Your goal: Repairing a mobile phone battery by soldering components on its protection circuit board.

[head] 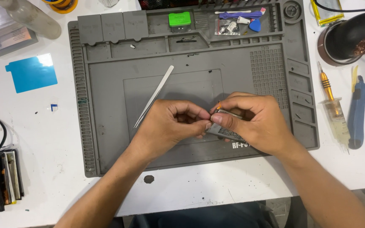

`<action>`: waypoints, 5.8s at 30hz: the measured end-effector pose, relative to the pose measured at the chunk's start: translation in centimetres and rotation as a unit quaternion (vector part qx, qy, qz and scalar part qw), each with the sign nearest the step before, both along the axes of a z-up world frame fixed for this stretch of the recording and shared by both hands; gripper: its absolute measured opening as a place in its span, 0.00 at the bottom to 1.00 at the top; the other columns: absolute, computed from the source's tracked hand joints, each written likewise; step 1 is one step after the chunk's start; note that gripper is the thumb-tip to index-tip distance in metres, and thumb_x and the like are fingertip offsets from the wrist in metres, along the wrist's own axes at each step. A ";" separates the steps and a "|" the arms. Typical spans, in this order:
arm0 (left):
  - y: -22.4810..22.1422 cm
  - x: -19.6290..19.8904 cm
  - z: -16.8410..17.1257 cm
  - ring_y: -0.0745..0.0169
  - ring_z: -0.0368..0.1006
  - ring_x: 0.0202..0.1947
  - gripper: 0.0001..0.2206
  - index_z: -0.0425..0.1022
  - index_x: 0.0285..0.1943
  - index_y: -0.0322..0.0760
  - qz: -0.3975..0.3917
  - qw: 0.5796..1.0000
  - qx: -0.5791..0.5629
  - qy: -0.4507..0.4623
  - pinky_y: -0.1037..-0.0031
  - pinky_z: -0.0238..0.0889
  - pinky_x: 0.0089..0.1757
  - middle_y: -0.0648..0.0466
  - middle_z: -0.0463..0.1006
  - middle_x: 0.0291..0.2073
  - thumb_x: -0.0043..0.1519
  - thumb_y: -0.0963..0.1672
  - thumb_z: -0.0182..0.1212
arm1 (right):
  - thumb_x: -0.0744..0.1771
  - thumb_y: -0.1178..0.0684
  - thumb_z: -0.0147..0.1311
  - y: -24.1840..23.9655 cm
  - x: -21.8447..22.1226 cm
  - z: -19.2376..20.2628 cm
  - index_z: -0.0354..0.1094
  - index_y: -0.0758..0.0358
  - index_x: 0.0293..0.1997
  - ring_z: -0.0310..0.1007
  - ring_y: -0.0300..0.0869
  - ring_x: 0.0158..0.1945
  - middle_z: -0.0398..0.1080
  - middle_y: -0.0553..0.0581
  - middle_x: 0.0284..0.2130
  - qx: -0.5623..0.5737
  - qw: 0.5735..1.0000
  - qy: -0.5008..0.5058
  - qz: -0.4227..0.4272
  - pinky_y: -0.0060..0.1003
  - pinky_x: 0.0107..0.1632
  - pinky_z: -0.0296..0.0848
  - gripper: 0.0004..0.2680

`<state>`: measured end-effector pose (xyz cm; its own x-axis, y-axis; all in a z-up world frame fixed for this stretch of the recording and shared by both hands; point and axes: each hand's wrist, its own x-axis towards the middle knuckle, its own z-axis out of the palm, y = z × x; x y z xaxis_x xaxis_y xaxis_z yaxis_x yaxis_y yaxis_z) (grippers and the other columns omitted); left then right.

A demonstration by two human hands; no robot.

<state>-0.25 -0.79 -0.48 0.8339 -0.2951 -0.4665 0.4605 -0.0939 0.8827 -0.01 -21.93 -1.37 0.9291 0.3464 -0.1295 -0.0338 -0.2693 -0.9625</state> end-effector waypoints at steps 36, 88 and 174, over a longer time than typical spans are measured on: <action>-1.3 -1.0 -2.5 0.62 0.77 0.28 0.08 0.76 0.51 0.28 0.061 0.992 -0.027 -0.106 0.76 0.78 0.38 0.46 0.79 0.27 0.65 0.39 0.63 | 0.67 0.54 0.64 -0.9 1.2 -2.5 0.76 0.65 0.42 0.66 0.27 0.30 0.75 0.48 0.30 0.117 0.987 -0.106 -0.006 0.20 0.33 0.67 0.06; -2.7 -2.4 -4.3 0.56 0.84 0.30 0.17 0.78 0.57 0.28 -0.001 0.993 -0.094 -0.066 0.74 0.82 0.40 0.50 0.81 0.35 0.60 0.40 0.66 | 0.73 0.66 0.62 -19.1 -12.6 -8.0 0.78 0.67 0.40 0.77 0.39 0.31 0.75 0.56 0.26 -0.258 0.691 -0.287 -0.611 0.37 0.48 0.80 0.05; -5.4 -6.2 -2.8 0.68 0.78 0.36 0.17 0.79 0.56 0.30 -0.042 0.967 -0.114 -0.226 0.75 0.78 0.42 0.51 0.81 0.34 0.57 0.40 0.73 | 0.61 0.61 0.69 -5.3 -13.3 -3.9 0.77 0.75 0.40 0.78 0.42 0.30 0.78 0.66 0.26 0.063 0.944 -0.110 -0.304 0.35 0.30 0.79 0.09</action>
